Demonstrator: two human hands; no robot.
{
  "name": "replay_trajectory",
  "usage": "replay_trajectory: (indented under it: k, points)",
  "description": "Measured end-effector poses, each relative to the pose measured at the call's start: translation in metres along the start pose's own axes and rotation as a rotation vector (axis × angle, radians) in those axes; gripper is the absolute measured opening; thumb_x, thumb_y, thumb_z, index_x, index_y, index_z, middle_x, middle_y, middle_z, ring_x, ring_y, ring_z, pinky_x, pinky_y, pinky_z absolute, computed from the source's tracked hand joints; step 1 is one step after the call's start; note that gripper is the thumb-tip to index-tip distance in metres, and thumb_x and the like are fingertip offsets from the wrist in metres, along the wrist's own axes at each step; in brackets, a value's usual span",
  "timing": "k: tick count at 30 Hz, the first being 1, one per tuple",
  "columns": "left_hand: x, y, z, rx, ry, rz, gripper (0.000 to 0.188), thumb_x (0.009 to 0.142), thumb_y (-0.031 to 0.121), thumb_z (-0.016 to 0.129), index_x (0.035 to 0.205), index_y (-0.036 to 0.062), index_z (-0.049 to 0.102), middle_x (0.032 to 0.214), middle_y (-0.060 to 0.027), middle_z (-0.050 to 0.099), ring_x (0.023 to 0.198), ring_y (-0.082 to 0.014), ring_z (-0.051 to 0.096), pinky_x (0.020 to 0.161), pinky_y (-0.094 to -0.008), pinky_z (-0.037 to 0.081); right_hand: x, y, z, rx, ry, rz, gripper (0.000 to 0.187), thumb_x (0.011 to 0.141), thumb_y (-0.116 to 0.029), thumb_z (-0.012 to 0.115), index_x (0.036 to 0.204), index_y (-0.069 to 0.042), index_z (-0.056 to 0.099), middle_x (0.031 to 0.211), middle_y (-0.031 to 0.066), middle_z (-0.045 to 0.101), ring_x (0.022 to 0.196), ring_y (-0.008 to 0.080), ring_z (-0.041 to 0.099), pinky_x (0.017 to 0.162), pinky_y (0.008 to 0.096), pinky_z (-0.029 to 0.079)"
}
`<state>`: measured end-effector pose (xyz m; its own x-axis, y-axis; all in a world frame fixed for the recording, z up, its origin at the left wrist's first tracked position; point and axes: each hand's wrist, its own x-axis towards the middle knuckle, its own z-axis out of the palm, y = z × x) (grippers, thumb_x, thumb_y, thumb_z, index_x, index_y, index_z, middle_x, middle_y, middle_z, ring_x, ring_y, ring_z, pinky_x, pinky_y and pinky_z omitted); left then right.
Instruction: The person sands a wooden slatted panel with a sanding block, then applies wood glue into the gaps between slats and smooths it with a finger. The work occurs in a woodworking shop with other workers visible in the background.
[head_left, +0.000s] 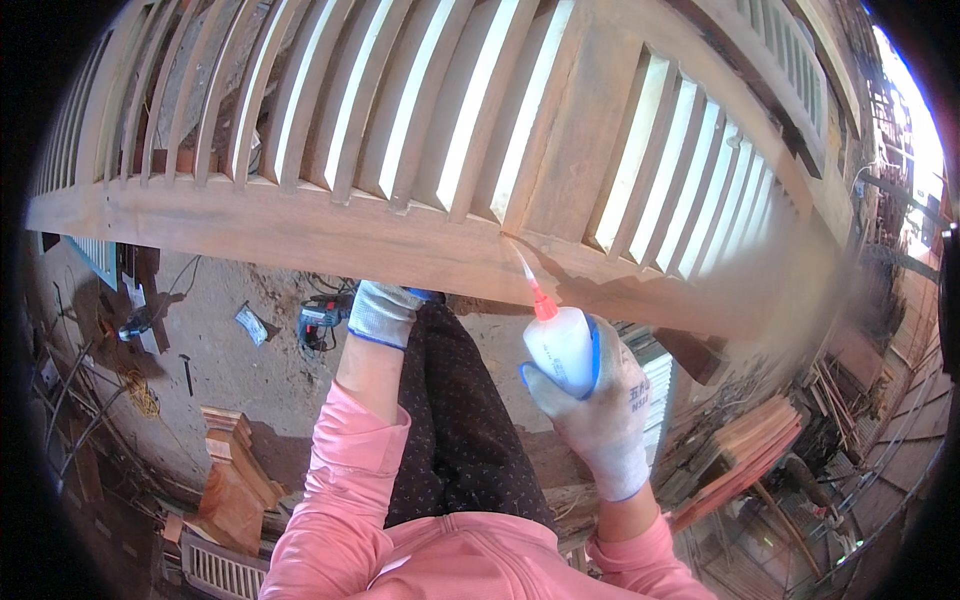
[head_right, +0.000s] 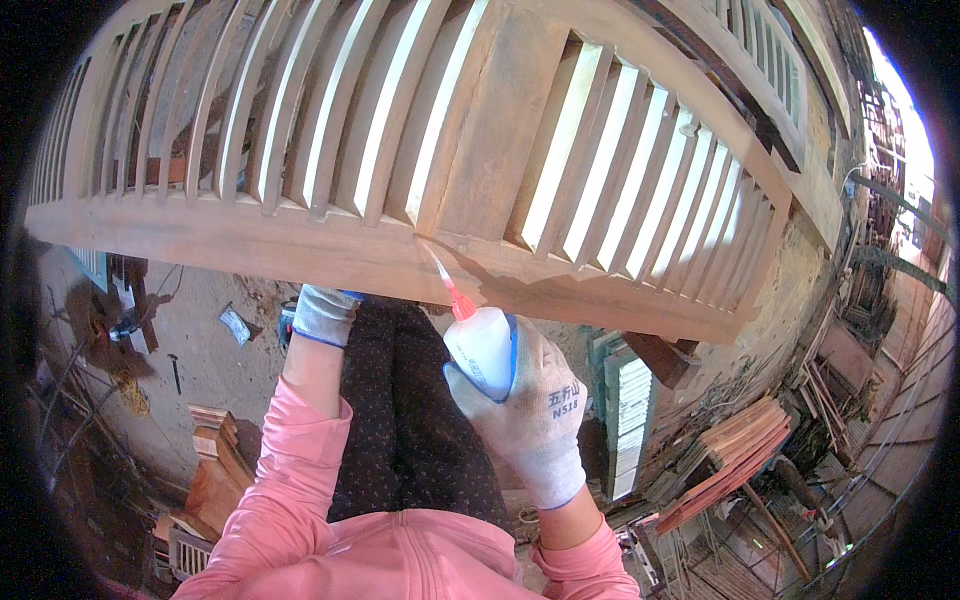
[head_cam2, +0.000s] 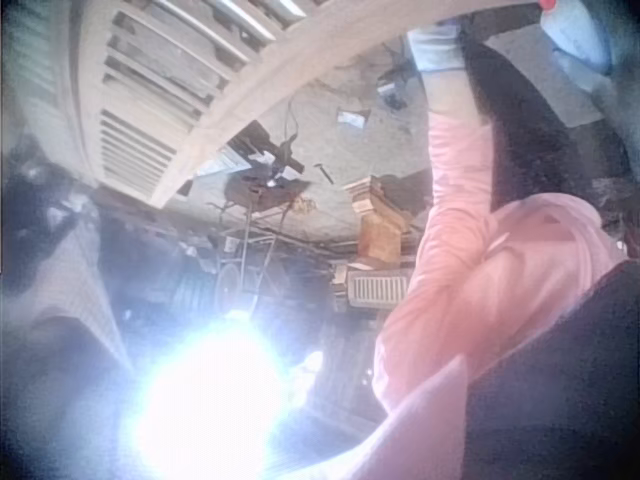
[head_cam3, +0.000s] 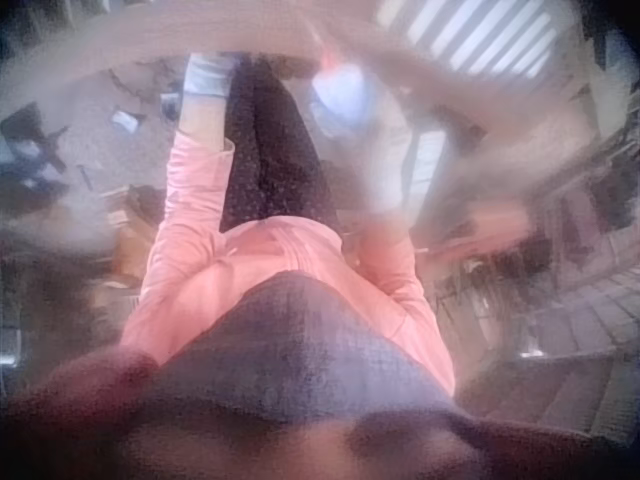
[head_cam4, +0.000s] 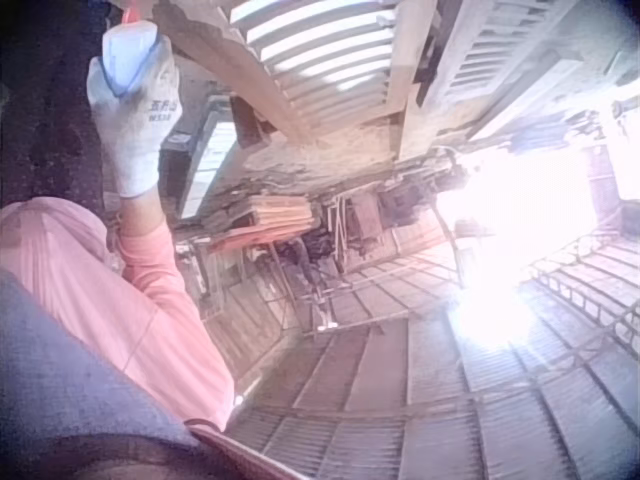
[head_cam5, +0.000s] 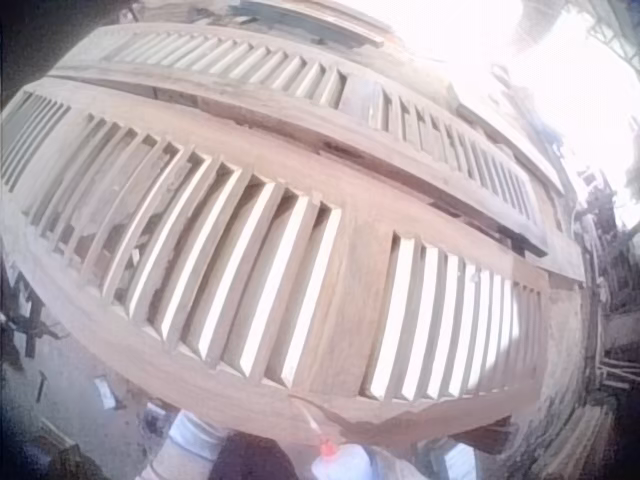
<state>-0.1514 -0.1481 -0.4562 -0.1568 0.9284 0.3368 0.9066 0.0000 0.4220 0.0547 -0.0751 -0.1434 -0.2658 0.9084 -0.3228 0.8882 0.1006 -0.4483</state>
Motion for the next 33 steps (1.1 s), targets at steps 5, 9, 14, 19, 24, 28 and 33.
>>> replay_trajectory:
  k: [5,9,14,19,24,28,33]
  points:
    - [0.002,0.0,-0.014,-0.113,-0.337,-0.146,0.057,0.108,0.054,0.05,0.157,0.024,0.049,0.158,-0.0094,0.052,0.145,-0.0325,0.049,0.12,-0.0507,0.04,0.001,0.001,0.0,0.001,0.002,-0.027,0.058,0.076,-0.027,0.091,0.122,0.0,0.068,0.103,0.0212,0.074,0.092,0.0381,0.074,0.081,0.0437,0.058]
    - [0.032,0.014,-0.037,0.039,-0.511,-0.154,0.057,0.108,0.053,0.05,0.157,0.0229,0.049,0.158,-0.0101,0.052,0.145,-0.0322,0.049,0.119,-0.0506,0.04,0.002,-0.001,-0.005,0.014,-0.018,0.019,0.058,0.076,-0.027,0.092,0.122,0.0,0.068,0.102,0.0209,0.074,0.091,0.0377,0.074,0.08,0.0432,0.059]
    - [0.0,0.002,-0.008,-0.105,-0.115,-0.08,0.055,0.108,0.053,0.05,0.155,0.0223,0.051,0.155,-0.0104,0.055,0.142,-0.0328,0.052,0.118,-0.0511,0.041,0.005,-0.006,-0.007,0.019,-0.039,0.008,0.058,0.076,-0.027,0.092,0.122,-0.001,0.068,0.102,0.0201,0.075,0.09,0.0364,0.074,0.081,0.0422,0.059]
    - [0.016,0.005,-0.034,-0.203,-0.441,-0.196,0.055,0.108,0.054,0.048,0.154,0.023,0.052,0.154,-0.01,0.056,0.142,-0.0327,0.052,0.118,-0.0512,0.041,0.006,-0.003,-0.008,0.023,-0.033,0.02,0.057,0.076,-0.026,0.092,0.122,-0.002,0.069,0.102,0.0194,0.075,0.091,0.0355,0.075,0.08,0.0418,0.059]
    - [0.006,0.004,-0.02,-0.113,-0.316,-0.152,0.058,0.107,0.057,0.046,0.155,0.0254,0.051,0.156,-0.0093,0.054,0.144,-0.0328,0.05,0.119,-0.053,0.039,0.004,-0.003,-0.01,0.009,-0.044,0.042,0.056,0.076,-0.026,0.092,0.122,-0.003,0.069,0.102,0.019,0.075,0.09,0.0347,0.075,0.08,0.0414,0.058]
    - [-0.006,-0.001,-0.004,0.007,-0.174,-0.055,0.06,0.106,0.059,0.047,0.157,0.0269,0.049,0.157,-0.0089,0.053,0.145,-0.0333,0.049,0.121,-0.0554,0.037,0.004,0.001,-0.011,0.0,-0.071,0.053,0.062,0.077,-0.032,0.092,0.124,0.0,0.068,0.105,0.0219,0.075,0.093,0.0369,0.076,0.083,0.0428,0.06]
    - [-0.005,-0.001,-0.002,-0.038,-0.157,-0.071,0.058,0.106,0.056,0.049,0.154,0.0246,0.051,0.154,-0.0096,0.055,0.143,-0.034,0.051,0.118,-0.0543,0.04,0.002,0.001,-0.012,-0.011,-0.077,0.06,0.066,0.077,-0.035,0.091,0.126,0.002,0.067,0.106,0.0237,0.075,0.095,0.0381,0.076,0.084,0.0439,0.061]
